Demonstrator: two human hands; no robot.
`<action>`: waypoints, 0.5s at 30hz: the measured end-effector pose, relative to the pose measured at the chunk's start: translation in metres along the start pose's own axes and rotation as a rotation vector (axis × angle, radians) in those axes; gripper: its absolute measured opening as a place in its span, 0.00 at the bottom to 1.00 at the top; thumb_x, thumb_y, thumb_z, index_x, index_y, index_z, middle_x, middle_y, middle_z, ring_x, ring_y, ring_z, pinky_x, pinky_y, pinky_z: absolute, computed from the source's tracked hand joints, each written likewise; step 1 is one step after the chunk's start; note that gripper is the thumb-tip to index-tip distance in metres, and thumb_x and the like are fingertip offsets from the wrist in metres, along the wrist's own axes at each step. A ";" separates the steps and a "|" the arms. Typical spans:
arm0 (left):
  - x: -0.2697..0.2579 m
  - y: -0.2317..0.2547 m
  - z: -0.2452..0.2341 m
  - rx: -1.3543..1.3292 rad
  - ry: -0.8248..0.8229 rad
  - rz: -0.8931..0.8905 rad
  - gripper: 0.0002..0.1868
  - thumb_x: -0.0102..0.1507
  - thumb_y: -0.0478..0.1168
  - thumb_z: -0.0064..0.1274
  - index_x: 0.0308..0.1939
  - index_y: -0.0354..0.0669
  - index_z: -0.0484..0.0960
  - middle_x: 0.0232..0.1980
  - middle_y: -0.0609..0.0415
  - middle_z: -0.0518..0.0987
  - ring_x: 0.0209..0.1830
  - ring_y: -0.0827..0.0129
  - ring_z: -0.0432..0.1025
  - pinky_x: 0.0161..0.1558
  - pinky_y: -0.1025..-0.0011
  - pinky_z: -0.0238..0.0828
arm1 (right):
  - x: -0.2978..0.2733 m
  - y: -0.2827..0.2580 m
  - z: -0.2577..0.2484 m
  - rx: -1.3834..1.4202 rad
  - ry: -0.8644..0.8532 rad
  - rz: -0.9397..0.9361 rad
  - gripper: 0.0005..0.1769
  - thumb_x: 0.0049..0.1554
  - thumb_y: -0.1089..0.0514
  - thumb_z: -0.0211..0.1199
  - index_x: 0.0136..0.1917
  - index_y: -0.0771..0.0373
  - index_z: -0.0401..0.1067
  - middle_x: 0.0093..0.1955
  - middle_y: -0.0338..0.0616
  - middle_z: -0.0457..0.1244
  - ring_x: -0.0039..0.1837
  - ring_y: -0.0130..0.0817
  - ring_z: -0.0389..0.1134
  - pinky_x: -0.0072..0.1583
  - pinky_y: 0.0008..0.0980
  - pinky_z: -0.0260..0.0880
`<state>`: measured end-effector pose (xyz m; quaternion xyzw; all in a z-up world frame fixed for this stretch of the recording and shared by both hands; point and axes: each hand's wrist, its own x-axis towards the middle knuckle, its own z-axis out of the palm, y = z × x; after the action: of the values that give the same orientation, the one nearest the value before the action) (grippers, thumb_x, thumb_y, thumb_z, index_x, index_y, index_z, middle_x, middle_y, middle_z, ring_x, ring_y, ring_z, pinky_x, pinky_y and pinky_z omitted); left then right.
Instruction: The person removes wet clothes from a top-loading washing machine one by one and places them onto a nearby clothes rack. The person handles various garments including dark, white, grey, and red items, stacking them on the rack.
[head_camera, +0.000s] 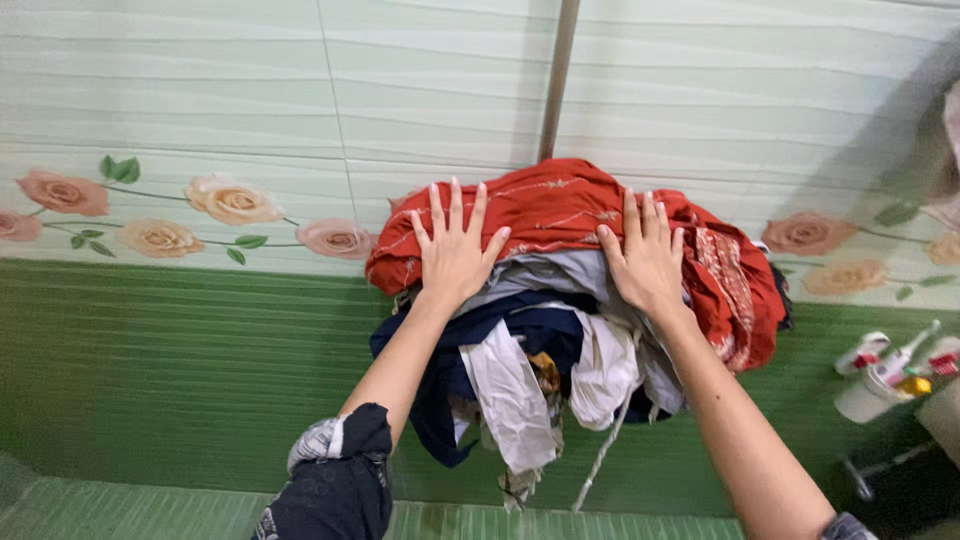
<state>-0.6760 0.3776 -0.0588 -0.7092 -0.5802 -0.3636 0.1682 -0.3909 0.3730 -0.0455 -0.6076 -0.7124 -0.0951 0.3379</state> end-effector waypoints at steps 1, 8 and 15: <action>-0.002 0.002 0.001 0.000 0.020 0.007 0.42 0.69 0.67 0.38 0.82 0.55 0.49 0.85 0.42 0.43 0.84 0.41 0.35 0.73 0.28 0.28 | -0.005 0.001 0.000 0.010 0.001 0.001 0.44 0.65 0.32 0.43 0.85 0.56 0.42 0.86 0.56 0.39 0.85 0.54 0.37 0.78 0.63 0.35; -0.022 0.036 -0.013 -0.084 0.106 0.113 0.41 0.71 0.62 0.40 0.84 0.51 0.49 0.86 0.47 0.40 0.86 0.51 0.33 0.76 0.30 0.25 | -0.049 0.005 -0.009 0.043 0.052 -0.032 0.46 0.64 0.36 0.50 0.85 0.60 0.40 0.86 0.60 0.37 0.85 0.58 0.36 0.78 0.60 0.40; -0.047 0.101 -0.017 -0.181 0.108 0.395 0.41 0.67 0.57 0.51 0.81 0.56 0.54 0.86 0.47 0.43 0.86 0.56 0.35 0.77 0.31 0.27 | -0.091 0.014 -0.023 -0.088 0.039 0.002 0.48 0.64 0.36 0.52 0.85 0.60 0.39 0.87 0.57 0.36 0.86 0.55 0.35 0.78 0.61 0.38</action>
<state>-0.5888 0.3061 -0.0622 -0.8009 -0.3850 -0.4115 0.2026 -0.3665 0.2909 -0.0865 -0.6206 -0.7002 -0.1380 0.3249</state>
